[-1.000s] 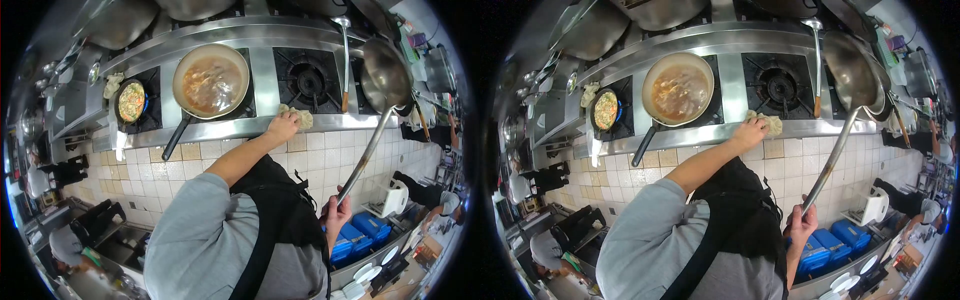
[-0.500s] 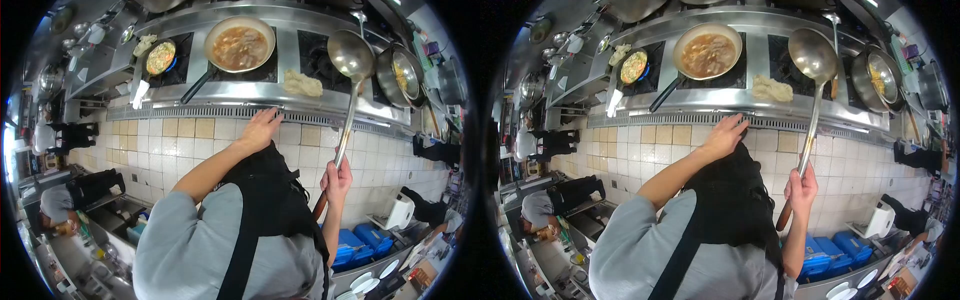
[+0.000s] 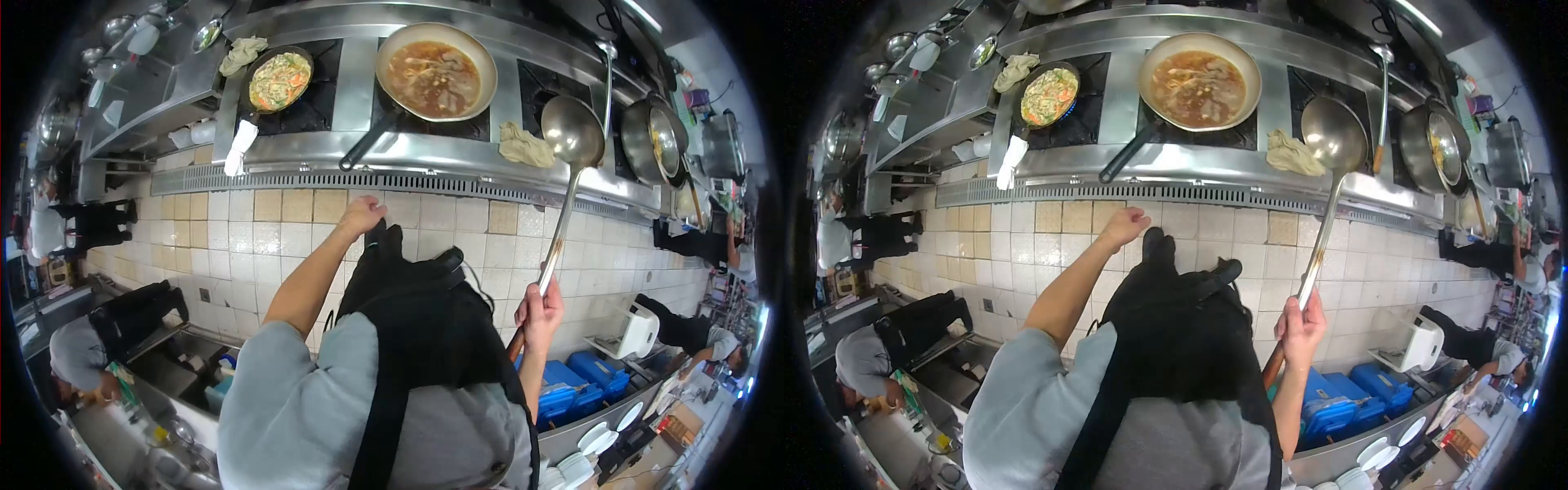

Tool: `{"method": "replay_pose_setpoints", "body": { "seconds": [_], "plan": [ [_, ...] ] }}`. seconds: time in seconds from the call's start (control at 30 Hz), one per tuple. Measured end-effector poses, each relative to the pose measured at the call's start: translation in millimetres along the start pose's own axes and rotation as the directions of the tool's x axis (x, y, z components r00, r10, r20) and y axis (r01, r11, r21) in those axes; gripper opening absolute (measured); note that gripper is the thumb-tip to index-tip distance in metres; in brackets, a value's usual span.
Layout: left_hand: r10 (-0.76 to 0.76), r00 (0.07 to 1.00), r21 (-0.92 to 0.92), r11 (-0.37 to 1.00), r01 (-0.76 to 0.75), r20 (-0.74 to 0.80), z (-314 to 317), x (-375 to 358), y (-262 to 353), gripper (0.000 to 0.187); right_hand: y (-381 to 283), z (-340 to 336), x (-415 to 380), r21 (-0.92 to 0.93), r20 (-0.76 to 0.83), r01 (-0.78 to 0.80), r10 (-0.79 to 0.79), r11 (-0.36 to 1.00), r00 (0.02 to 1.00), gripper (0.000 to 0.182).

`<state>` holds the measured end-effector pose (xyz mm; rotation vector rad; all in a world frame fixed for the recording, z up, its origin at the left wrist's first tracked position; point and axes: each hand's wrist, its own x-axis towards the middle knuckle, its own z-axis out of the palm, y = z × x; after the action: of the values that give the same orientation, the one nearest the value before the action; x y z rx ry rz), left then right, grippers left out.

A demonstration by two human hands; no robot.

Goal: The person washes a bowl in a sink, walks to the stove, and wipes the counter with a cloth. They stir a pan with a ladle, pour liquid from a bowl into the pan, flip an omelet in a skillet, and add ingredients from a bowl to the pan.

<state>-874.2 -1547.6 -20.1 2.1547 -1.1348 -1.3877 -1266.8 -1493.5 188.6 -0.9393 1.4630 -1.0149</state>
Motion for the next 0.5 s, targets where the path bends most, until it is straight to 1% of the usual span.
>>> {"method": "replay_pose_setpoints", "body": {
  "seconds": [0.03, 0.1, 0.13, 0.2, 0.23, 0.27, 0.3, 0.33, 0.37, 0.4, 0.43, 0.5],
  "plan": [
    [0.009, 1.000, -0.016, 1.000, -0.009, 0.003, -2.6, 11.4, -4.6, 0.053, -0.8, 17.3, -3.1, 0.013, -0.024, -0.013, 0.013, 1.000, 1.000, 0.046],
    [0.099, 0.995, 0.008, 0.995, -0.099, 0.032, -3.6, 23.8, -16.3, 0.049, -0.9, 46.5, -7.3, 0.029, -0.043, -0.022, 0.023, 0.999, 0.999, 0.045],
    [0.093, 0.995, -0.001, 0.996, -0.093, 0.035, -5.8, 25.7, -19.5, 0.049, -1.4, 58.8, -8.6, 0.018, -0.040, -0.027, 0.027, 0.999, 0.999, 0.045],
    [0.156, 0.984, 0.111, 0.980, -0.165, 0.087, -13.6, 27.1, -19.8, 0.051, -3.3, 78.6, -12.2, -0.007, -0.058, -0.058, 0.058, 0.998, 0.997, 0.046],
    [0.159, 0.983, 0.112, 0.979, -0.169, 0.091, -18.7, 25.1, -18.7, 0.051, -5.3, 84.1, -12.7, -0.027, -0.055, -0.050, 0.049, 0.998, 0.997, 0.049],
    [0.012, 0.996, -0.263, 0.965, 0.013, 0.092, -20.8, 20.4, -17.9, 0.054, -6.0, 88.1, -12.4, -0.026, -0.065, -0.050, 0.048, 0.998, 0.997, 0.049],
    [-0.126, 0.980, -0.591, 0.783, 0.193, 0.152, -23.1, 17.2, -14.3, 0.058, -6.1, 90.4, -11.9, -0.071, -0.065, -0.050, 0.046, 0.996, 0.997, 0.051],
    [-0.123, 0.979, -0.586, 0.786, 0.197, 0.164, -34.8, 14.1, -6.6, 0.058, -6.2, 91.3, -11.9, -0.118, -0.065, -0.054, 0.046, 0.992, 0.997, 0.053],
    [-0.089, 0.963, -0.783, 0.566, 0.259, 0.254, -52.3, 11.5, -1.4, 0.059, -6.4, 92.1, -11.4, -0.120, -0.077, -0.060, 0.051, 0.991, 0.996, 0.053],
    [-0.032, 0.945, -0.900, 0.295, 0.321, 0.327, -68.4, 6.3, 7.4, 0.061, -6.7, 93.2, -9.1, -0.142, -0.067, -0.065, 0.056, 0.988, 0.996, 0.055],
    [-0.031, 0.943, -0.898, 0.298, 0.324, 0.330, -81.9, 0.4, 19.1, 0.061, -7.3, 95.0, -4.0, -0.162, -0.051, -0.065, 0.057, 0.985, 0.997, 0.057],
    [0.037, 0.988, -0.943, 0.308, 0.129, 0.147, -102.6, -8.6, 40.7, 0.065, -12.0, 99.0, 7.3, -0.184, -0.036, -0.068, 0.062, 0.981, 0.997, 0.057]
  ]
}}
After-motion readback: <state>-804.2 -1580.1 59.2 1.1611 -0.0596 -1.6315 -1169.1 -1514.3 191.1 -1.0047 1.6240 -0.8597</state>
